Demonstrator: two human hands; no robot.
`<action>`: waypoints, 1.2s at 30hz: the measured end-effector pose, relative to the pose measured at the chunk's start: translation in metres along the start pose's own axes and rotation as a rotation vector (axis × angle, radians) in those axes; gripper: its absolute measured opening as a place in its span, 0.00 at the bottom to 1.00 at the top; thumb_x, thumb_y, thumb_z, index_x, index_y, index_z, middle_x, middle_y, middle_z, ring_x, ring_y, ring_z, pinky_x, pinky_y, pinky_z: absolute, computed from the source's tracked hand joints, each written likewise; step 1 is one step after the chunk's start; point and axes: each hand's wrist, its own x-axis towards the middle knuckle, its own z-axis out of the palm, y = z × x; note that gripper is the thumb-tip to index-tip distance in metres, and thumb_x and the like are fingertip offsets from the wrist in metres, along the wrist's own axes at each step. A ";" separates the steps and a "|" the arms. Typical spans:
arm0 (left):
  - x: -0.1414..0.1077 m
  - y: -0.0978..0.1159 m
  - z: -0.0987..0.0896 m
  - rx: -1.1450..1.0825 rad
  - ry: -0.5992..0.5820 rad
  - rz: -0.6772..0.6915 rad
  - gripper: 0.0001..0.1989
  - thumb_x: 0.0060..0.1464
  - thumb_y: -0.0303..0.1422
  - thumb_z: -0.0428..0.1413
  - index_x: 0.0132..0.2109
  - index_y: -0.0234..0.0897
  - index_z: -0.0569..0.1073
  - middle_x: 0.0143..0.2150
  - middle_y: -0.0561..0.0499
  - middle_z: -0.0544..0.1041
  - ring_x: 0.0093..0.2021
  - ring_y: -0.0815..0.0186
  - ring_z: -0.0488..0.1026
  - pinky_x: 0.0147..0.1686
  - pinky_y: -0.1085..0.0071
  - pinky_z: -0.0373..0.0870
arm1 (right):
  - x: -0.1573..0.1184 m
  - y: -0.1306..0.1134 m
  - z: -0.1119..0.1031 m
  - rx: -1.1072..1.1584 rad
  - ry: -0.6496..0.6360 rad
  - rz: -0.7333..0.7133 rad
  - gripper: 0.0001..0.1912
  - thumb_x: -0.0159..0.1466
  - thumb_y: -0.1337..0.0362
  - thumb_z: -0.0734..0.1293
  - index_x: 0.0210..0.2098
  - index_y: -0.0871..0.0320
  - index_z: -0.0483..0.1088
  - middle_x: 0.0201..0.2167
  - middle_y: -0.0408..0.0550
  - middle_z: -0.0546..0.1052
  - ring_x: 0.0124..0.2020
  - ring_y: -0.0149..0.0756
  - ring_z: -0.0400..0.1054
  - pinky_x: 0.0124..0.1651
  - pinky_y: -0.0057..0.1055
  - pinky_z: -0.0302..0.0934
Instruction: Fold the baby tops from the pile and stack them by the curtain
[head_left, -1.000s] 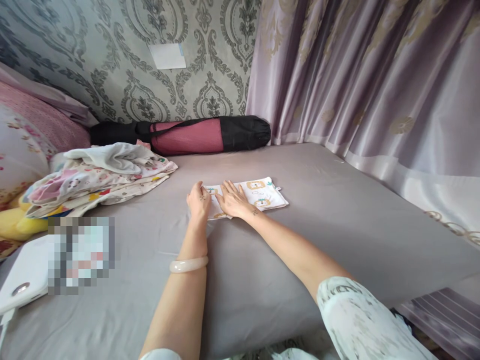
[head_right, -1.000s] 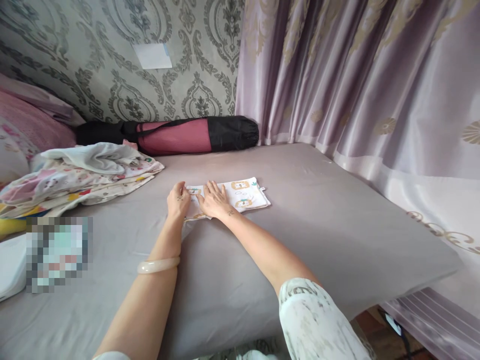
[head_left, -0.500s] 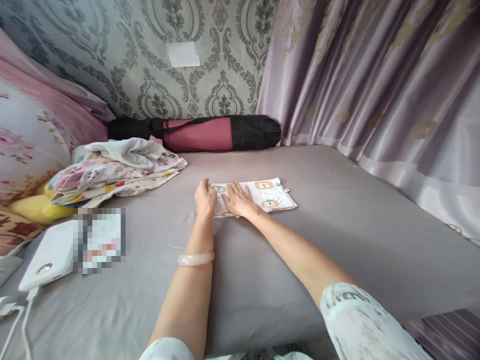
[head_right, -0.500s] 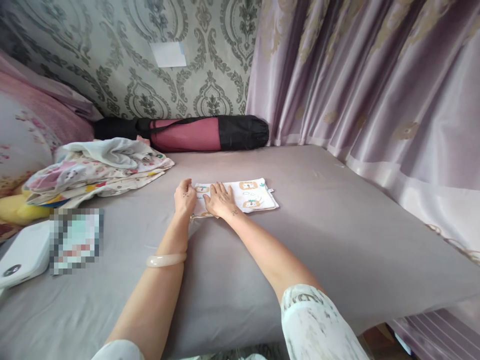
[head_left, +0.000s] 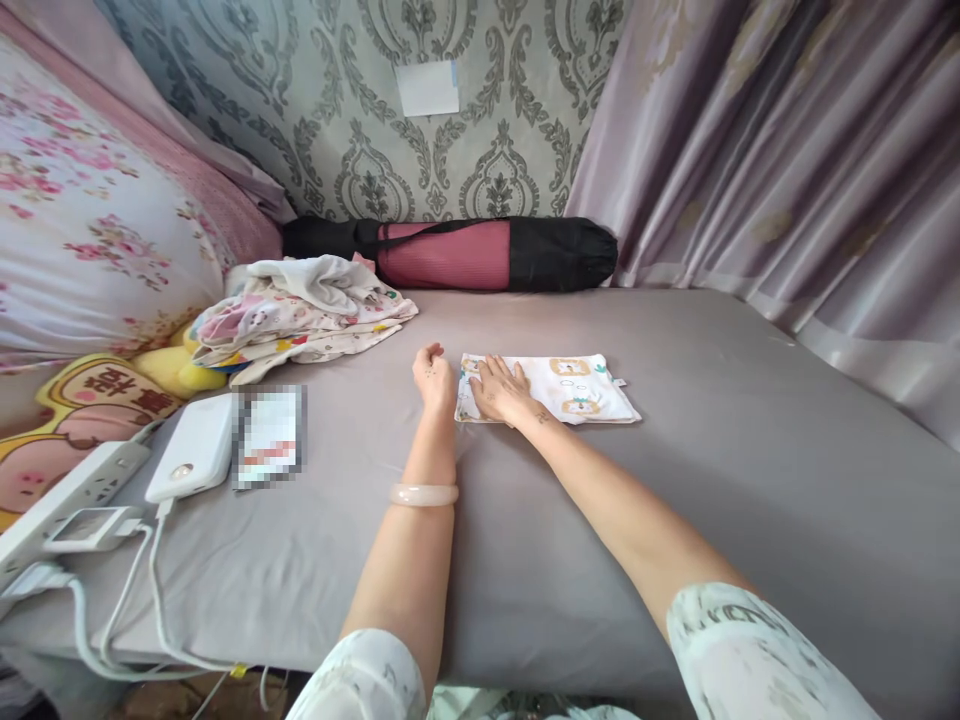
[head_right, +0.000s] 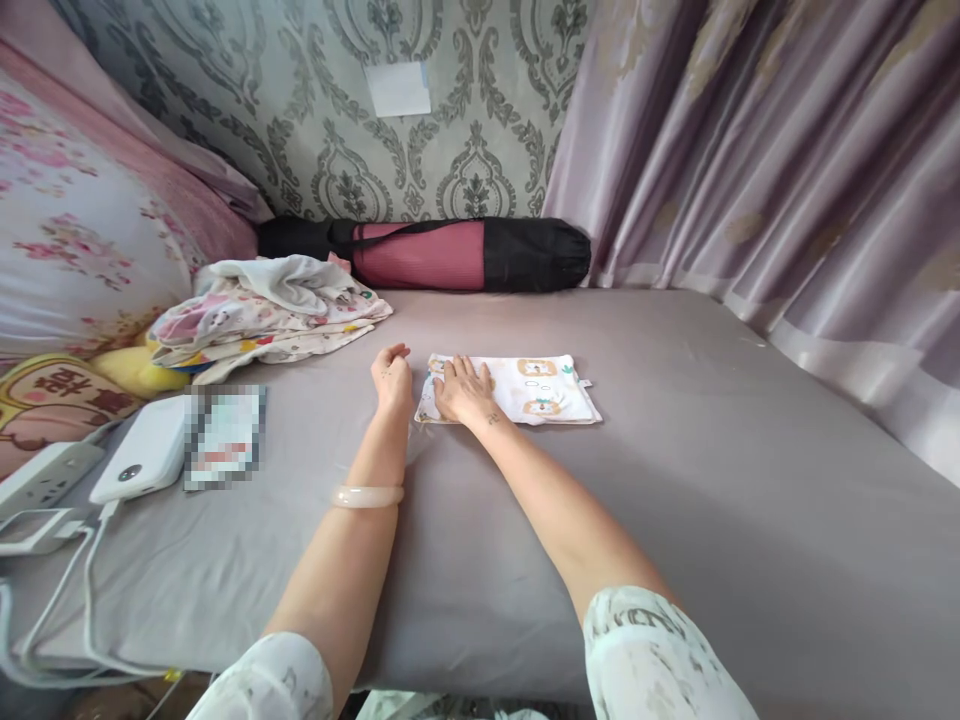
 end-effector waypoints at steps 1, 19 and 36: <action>0.001 0.000 -0.001 -0.009 0.009 0.001 0.26 0.52 0.23 0.41 0.54 0.33 0.72 0.51 0.43 0.78 0.54 0.65 0.74 0.56 0.67 0.68 | 0.001 -0.004 -0.001 -0.002 0.025 -0.016 0.31 0.71 0.56 0.45 0.69 0.66 0.51 0.71 0.56 0.49 0.72 0.44 0.38 0.70 0.51 0.30; 0.005 -0.005 -0.002 0.063 0.041 0.086 0.24 0.52 0.24 0.40 0.52 0.33 0.72 0.51 0.43 0.78 0.54 0.65 0.74 0.56 0.68 0.67 | 0.013 -0.023 0.009 0.139 0.005 -0.133 0.31 0.71 0.58 0.46 0.69 0.67 0.49 0.72 0.56 0.47 0.72 0.42 0.38 0.70 0.46 0.34; -0.069 0.011 0.038 0.861 -0.577 0.669 0.22 0.66 0.37 0.43 0.63 0.36 0.64 0.68 0.40 0.61 0.71 0.52 0.49 0.67 0.47 0.42 | -0.045 0.103 -0.035 -0.142 -0.050 -0.027 0.30 0.71 0.55 0.45 0.70 0.55 0.50 0.72 0.50 0.47 0.72 0.49 0.37 0.69 0.56 0.30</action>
